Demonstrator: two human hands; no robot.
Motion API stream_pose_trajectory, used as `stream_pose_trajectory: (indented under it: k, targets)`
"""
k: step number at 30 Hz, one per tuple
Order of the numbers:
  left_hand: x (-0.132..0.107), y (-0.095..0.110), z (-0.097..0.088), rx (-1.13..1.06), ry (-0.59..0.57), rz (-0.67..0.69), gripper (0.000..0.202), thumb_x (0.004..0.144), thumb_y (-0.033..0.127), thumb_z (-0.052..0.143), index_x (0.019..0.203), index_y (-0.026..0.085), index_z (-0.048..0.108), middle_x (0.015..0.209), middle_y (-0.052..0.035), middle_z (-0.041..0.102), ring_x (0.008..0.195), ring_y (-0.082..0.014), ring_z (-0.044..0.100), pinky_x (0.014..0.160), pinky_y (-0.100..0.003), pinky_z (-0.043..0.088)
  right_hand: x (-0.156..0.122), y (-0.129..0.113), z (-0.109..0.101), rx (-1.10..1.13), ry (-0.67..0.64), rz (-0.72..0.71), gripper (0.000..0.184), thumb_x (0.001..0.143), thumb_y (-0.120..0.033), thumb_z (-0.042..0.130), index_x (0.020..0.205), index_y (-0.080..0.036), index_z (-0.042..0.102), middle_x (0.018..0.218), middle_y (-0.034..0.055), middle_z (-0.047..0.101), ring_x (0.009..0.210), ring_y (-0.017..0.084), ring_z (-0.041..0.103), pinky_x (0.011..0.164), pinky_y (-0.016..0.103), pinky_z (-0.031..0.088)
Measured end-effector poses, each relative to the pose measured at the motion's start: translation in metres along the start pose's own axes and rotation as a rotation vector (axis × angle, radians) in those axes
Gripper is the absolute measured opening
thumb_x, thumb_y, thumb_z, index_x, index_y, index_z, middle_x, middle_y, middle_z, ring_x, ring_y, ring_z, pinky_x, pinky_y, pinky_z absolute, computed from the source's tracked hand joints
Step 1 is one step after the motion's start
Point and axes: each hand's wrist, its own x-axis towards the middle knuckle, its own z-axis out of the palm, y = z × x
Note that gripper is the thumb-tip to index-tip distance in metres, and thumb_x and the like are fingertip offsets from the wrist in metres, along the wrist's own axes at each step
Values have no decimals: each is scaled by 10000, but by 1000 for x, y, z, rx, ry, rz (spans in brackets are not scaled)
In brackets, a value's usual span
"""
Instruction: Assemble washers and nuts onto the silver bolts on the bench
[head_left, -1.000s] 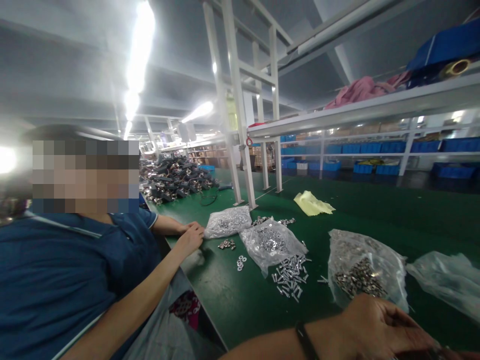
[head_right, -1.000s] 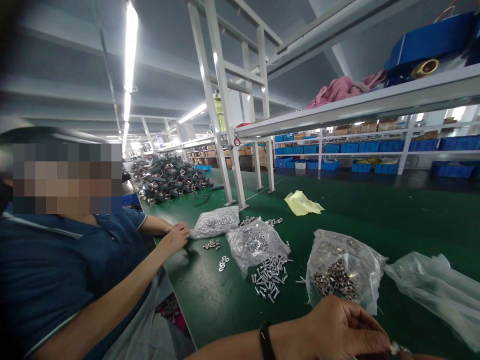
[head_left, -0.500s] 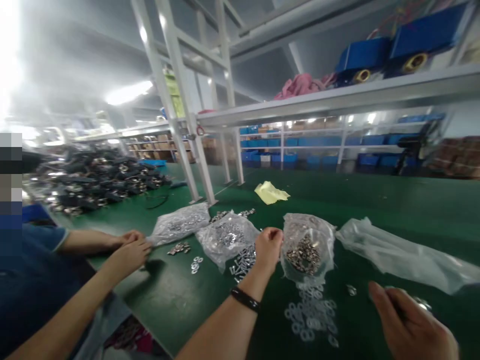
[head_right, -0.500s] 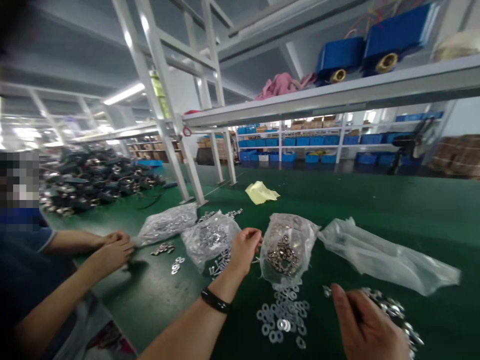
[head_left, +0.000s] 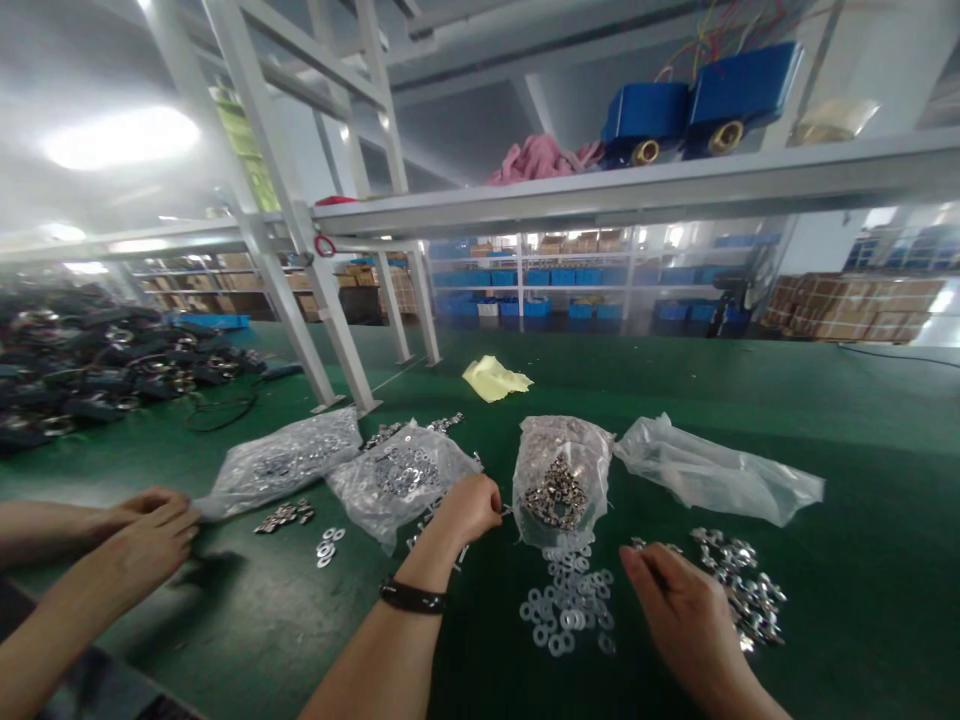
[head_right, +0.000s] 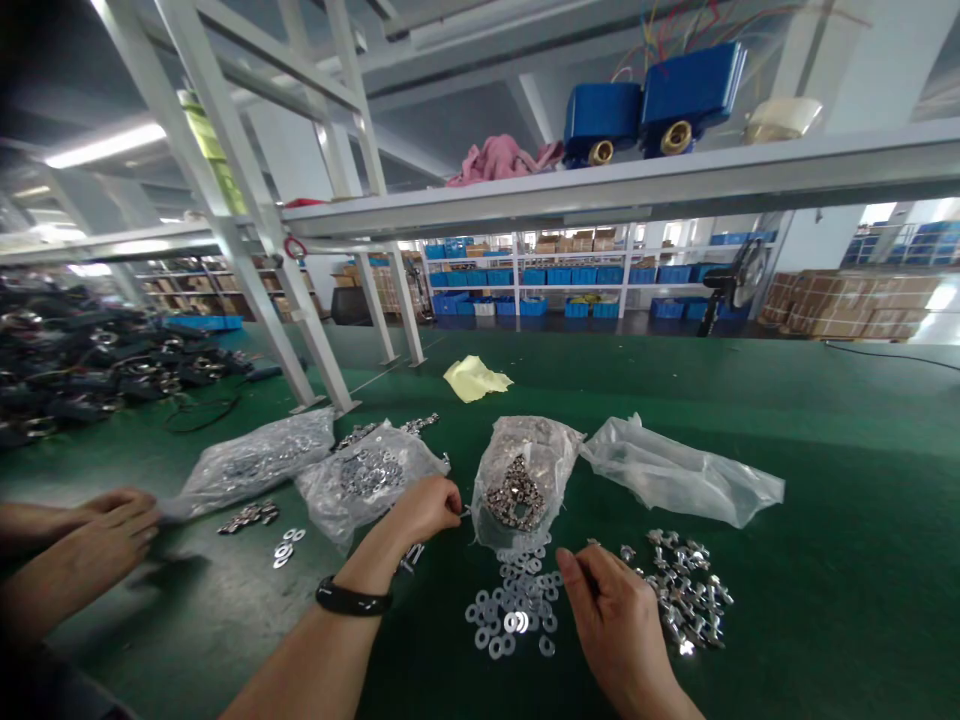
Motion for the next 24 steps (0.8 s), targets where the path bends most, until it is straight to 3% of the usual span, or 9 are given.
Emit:
stream_pose_trajectory:
  k: [6, 11, 14, 17, 20, 24]
  targets:
    - [-2, 5, 10, 171, 1, 52, 142, 659, 264, 553, 754, 167, 596, 744, 7, 571, 713, -118, 461, 635, -196, 247, 2, -1, 2, -5, 12, -7, 314, 841, -372, 412, 636, -149, 495, 579, 6, 459, 537, 103, 445, 541, 220, 307]
    - [1, 9, 13, 234, -4, 78, 129, 687, 248, 499, 721, 155, 583, 734, 4, 564, 704, -110, 458, 631, -182, 234, 13, -13, 12, 37, -101, -142, 182, 860, -266, 395, 868, -180, 555, 807, 14, 547, 755, 101, 504, 683, 188, 361]
    - [-1, 13, 11, 254, -9, 86, 124, 672, 223, 492, 709, 149, 584, 718, 0, 563, 688, -106, 452, 624, -176, 230, 37, -24, 30, -161, -216, -258, 210, 847, -176, 388, 951, -209, 567, 889, 2, 561, 827, 85, 506, 744, 162, 357]
    - [-4, 16, 9, 271, -4, 78, 123, 658, 180, 477, 697, 149, 589, 710, -6, 566, 690, -110, 453, 622, -175, 228, 70, -24, 54, -279, -242, -228, 232, 784, -86, 408, 853, -165, 614, 846, 49, 577, 833, 141, 516, 756, 225, 359]
    - [-6, 17, 7, 280, 7, 59, 144, 642, 131, 454, 674, 144, 594, 700, -18, 566, 694, -120, 457, 619, -184, 227, 96, -15, 77, -365, -243, -169, 195, 766, -89, 421, 771, -122, 614, 800, 86, 579, 783, 185, 529, 704, 286, 378]
    - [-6, 17, 9, 244, 16, 27, 169, 637, 103, 437, 679, 135, 598, 706, -36, 562, 703, -135, 463, 609, -199, 229, 108, -8, 93, -413, -248, -125, 177, 785, -127, 434, 801, -97, 608, 825, 95, 574, 782, 184, 528, 701, 330, 390]
